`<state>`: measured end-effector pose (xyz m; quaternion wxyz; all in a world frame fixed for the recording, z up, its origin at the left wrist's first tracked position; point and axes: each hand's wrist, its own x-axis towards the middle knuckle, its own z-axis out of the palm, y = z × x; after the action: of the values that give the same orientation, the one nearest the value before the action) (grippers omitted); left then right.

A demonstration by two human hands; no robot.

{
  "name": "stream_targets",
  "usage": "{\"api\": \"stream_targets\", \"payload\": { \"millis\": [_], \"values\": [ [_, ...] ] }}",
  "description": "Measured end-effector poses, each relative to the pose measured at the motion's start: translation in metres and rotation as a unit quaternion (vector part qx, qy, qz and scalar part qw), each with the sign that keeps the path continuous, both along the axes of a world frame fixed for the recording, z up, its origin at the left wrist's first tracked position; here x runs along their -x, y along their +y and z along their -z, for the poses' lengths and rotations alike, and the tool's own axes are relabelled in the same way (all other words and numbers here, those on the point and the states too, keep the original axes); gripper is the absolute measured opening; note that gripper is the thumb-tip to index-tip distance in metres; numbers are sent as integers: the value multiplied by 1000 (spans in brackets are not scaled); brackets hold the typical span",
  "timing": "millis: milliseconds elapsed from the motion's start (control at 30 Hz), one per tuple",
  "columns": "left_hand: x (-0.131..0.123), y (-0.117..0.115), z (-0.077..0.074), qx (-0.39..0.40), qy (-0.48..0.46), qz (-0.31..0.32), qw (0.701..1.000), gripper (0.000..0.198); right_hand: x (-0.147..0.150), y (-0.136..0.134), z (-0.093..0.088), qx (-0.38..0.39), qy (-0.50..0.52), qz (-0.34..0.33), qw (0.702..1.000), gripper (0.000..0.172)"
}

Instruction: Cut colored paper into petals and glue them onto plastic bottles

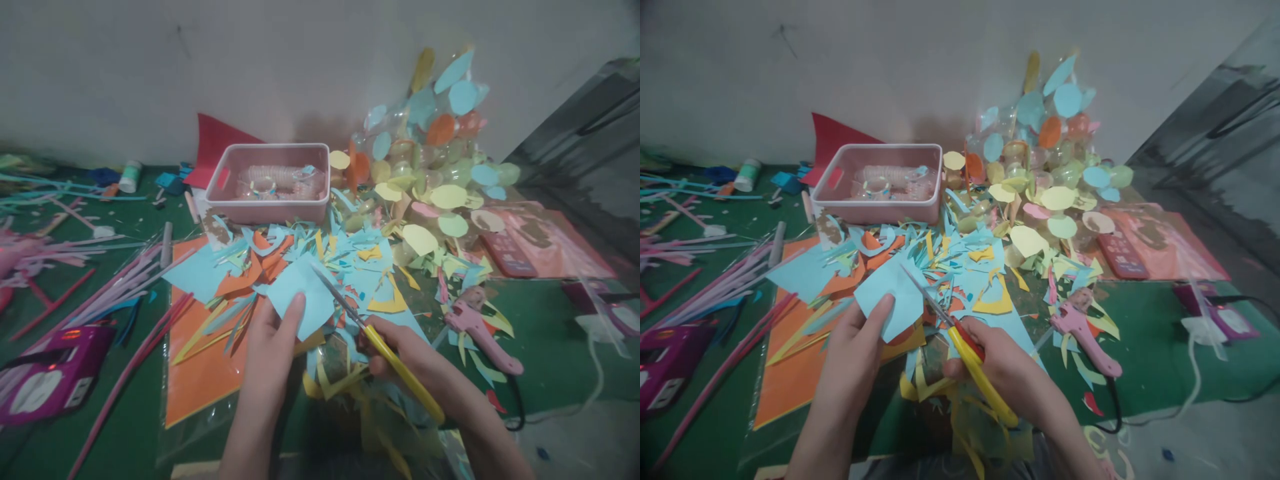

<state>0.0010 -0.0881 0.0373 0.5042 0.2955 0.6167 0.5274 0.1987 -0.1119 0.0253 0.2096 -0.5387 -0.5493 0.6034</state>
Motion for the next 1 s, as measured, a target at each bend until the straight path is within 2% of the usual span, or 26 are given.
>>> {"api": "stream_targets", "payload": {
  "millis": [167, 300, 433, 533, 667, 1000],
  "values": [
    [-7, -1, -5, -9, -15, 1, 1000, 47, -1, -2, -10, 9, 29, -37, 999, 34],
    [-10, -3, -8, -3, -2, -3, 1000, 44, -2, -2, -4, 30, 52, -9, 998, 44],
    [-12, -6, -8, 5, -7, -9, 1000, 43, -3, 1, -4, -3, 17, -25, 1000, 48],
    [-12, -9, -8, -1, -24, -1, 1000, 47, -2, 1, -12, -30, -8, -39, 999, 49],
    [-11, -9, -7, 2, -23, 8, 1000, 50, 2, -3, -20, -48, -33, -23, 998, 52],
    [-10, -11, -7, 23, -18, -2, 1000, 45, 2, -4, -12, -78, -93, -37, 992, 51]
  ]
}}
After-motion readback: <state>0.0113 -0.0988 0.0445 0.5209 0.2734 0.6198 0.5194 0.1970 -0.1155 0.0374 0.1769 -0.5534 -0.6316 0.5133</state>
